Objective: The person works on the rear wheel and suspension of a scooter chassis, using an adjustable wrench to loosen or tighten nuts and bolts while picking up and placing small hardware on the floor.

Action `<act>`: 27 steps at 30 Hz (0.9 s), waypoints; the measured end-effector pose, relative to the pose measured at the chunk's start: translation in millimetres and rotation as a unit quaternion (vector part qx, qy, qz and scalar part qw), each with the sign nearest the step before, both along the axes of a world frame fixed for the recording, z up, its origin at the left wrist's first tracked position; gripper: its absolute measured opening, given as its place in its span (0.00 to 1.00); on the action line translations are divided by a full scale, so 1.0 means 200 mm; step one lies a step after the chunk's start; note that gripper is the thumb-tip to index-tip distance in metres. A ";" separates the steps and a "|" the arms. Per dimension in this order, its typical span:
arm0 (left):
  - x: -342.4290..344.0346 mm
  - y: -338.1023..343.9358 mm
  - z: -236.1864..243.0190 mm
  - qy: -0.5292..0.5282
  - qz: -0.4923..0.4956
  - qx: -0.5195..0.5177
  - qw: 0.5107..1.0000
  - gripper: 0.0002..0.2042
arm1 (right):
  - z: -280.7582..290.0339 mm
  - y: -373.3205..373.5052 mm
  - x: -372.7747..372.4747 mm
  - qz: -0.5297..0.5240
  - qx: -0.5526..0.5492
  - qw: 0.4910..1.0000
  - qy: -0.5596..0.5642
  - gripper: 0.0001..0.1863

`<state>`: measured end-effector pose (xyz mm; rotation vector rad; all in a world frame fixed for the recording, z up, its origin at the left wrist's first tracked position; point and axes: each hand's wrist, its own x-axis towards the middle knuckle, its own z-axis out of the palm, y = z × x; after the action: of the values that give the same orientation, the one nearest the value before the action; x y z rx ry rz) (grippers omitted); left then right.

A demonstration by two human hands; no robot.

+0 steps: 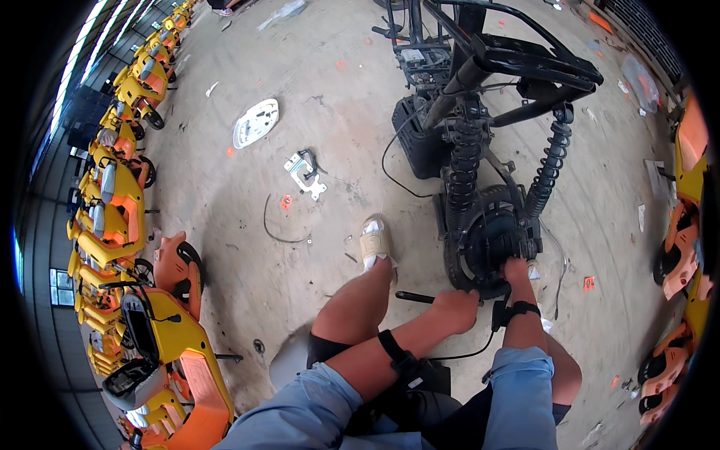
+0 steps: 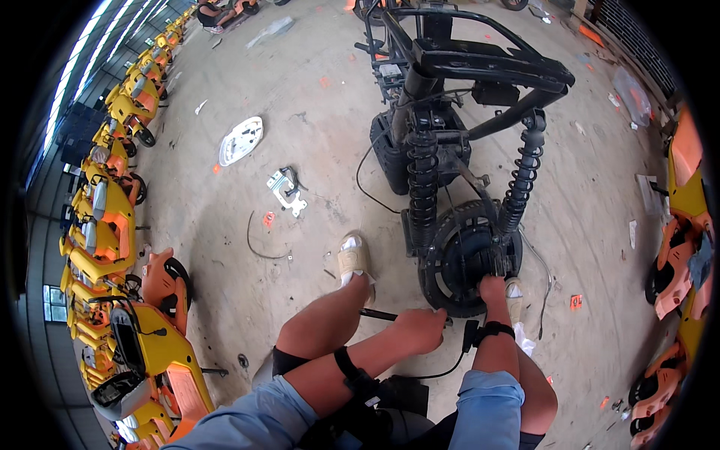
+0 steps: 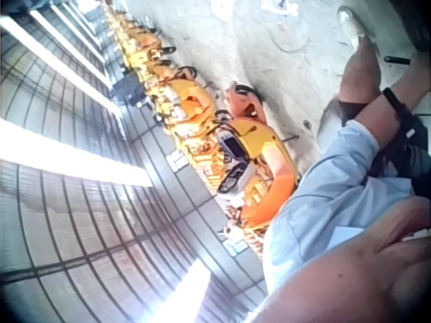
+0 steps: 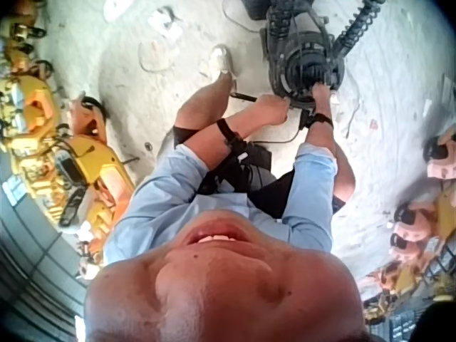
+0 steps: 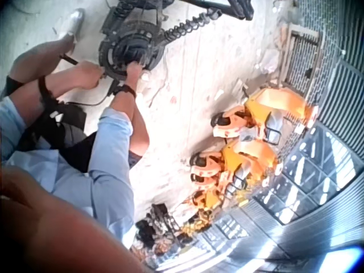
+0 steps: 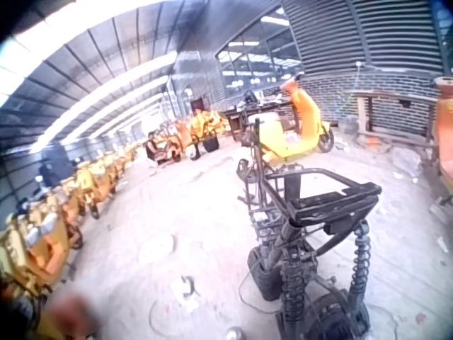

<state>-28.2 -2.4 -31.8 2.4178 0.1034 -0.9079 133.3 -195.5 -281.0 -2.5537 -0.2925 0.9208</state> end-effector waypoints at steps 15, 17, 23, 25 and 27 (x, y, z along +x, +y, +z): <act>-0.08 0.06 0.01 -0.010 -0.038 0.000 0.999 0.15 | 0.54 0.05 0.08 -0.159 -0.011 0.967 0.198 0.28; -0.08 0.08 -0.02 -0.016 -0.032 -0.002 0.999 0.15 | 0.55 0.04 0.09 -0.187 -0.012 0.961 0.204 0.31; -0.07 0.14 -0.01 -0.001 -0.046 0.014 0.999 0.16 | 0.51 0.09 -0.01 -0.295 0.091 0.934 0.180 0.31; -0.03 0.12 0.02 -0.006 -0.052 0.020 0.998 0.17 | 0.49 0.08 -0.04 -0.353 0.121 0.921 0.111 0.30; -0.02 0.13 0.04 -0.009 -0.053 0.016 0.998 0.17 | 0.48 0.13 -0.05 -0.380 0.125 0.913 0.076 0.30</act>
<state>-31.9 23.4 -23.9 2.4806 -0.0175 -0.9364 124.2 -170.3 -185.2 -2.0565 0.5632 0.6979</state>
